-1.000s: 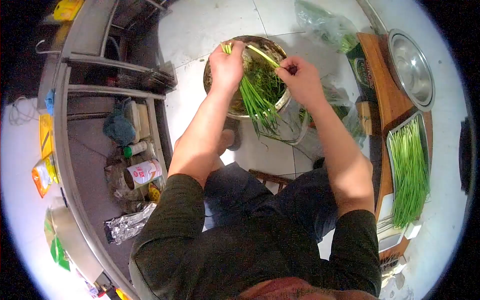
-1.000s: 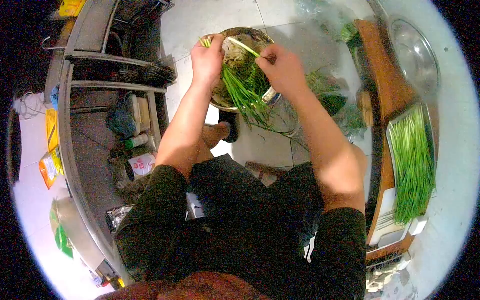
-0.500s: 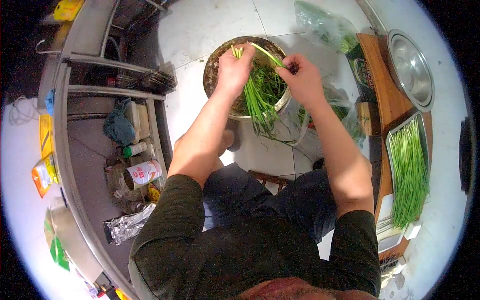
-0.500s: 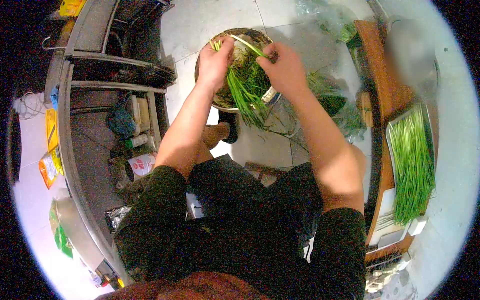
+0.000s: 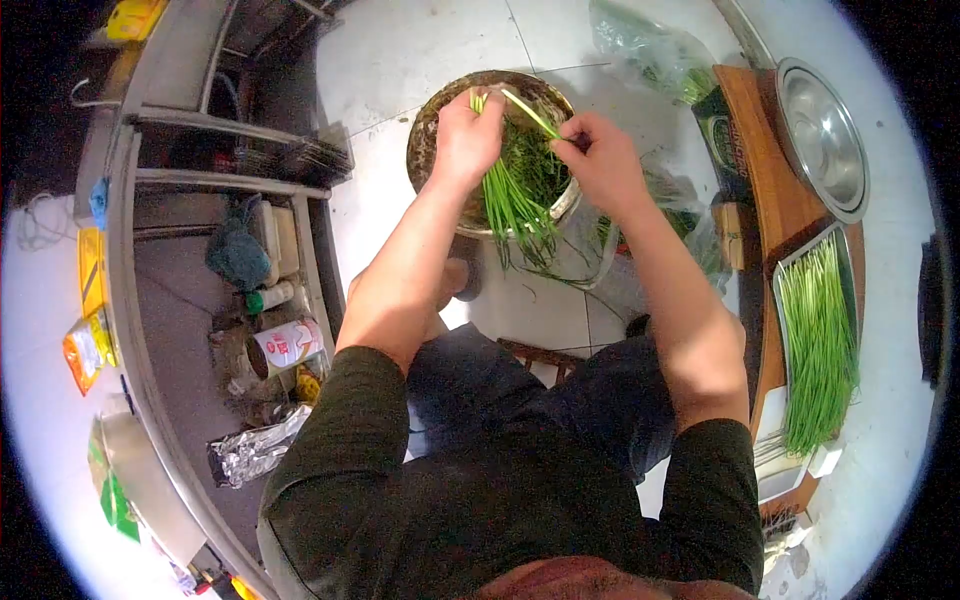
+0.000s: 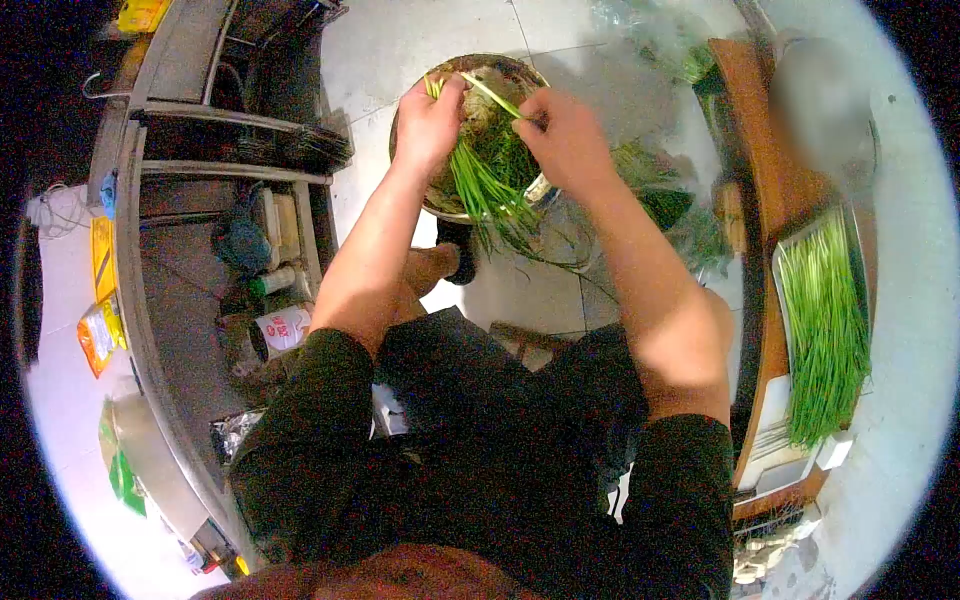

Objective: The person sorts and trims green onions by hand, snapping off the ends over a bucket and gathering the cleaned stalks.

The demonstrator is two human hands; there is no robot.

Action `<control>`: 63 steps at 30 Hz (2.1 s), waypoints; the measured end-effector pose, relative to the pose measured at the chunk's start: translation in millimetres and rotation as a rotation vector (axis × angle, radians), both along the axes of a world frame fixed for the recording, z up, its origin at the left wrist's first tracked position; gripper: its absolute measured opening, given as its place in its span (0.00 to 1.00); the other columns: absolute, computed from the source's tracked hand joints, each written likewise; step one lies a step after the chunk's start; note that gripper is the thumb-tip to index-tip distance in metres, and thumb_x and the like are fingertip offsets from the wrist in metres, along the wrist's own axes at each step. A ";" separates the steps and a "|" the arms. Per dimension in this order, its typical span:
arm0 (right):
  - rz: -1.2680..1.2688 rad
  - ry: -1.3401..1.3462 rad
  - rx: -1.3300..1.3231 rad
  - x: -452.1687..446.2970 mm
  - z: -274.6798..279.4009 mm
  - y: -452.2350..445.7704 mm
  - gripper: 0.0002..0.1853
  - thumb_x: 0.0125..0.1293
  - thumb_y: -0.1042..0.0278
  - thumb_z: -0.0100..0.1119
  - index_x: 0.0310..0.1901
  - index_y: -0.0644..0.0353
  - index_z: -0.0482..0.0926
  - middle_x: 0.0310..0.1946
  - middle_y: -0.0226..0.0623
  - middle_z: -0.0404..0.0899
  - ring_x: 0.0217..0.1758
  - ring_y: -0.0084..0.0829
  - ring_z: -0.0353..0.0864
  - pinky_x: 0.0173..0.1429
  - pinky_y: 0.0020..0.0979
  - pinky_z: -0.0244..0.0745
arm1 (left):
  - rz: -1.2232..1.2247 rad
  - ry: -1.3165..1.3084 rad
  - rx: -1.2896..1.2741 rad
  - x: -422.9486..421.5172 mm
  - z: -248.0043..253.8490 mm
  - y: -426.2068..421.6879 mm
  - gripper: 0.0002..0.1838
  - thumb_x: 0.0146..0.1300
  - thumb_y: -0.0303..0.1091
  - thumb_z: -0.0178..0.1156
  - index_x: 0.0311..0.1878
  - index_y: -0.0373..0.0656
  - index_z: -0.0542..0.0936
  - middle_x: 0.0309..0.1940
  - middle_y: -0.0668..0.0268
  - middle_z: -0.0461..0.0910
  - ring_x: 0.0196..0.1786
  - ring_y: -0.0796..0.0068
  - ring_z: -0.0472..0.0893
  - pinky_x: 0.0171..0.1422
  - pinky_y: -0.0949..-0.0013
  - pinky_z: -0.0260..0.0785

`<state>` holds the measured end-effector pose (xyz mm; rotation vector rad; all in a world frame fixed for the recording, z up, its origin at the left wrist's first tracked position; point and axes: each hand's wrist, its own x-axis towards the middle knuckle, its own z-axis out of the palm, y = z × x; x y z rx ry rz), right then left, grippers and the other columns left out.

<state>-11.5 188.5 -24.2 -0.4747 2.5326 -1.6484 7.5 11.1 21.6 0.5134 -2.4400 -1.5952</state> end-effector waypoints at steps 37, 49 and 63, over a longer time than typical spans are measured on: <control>0.102 -0.103 -0.201 8.2 -19.2 -23.8 0.23 0.66 0.61 0.61 0.58 0.64 0.72 0.40 0.39 0.82 0.42 0.27 0.83 0.49 0.30 0.76 | -0.062 0.107 0.573 -4.8 -9.6 -2.5 0.12 0.69 0.37 0.60 0.33 0.39 0.79 0.18 0.74 0.70 0.19 0.84 0.66 0.24 0.76 0.57; 0.281 -0.080 -0.143 29.7 16.0 -24.3 0.31 0.57 0.50 0.69 0.55 0.66 0.74 0.43 0.45 0.80 0.46 0.37 0.81 0.53 0.35 0.73 | -0.083 0.144 0.770 -9.6 -8.4 -4.2 0.15 0.69 0.41 0.59 0.35 0.36 0.79 0.18 0.71 0.70 0.21 0.79 0.67 0.26 0.73 0.61; 0.303 -0.363 -0.110 32.2 7.1 -34.9 0.19 0.59 0.62 0.60 0.47 0.65 0.73 0.30 0.45 0.81 0.33 0.39 0.82 0.39 0.37 0.75 | 0.075 0.195 0.789 -13.9 -10.0 0.7 0.10 0.67 0.37 0.61 0.38 0.39 0.78 0.24 0.69 0.75 0.24 0.78 0.72 0.29 0.72 0.65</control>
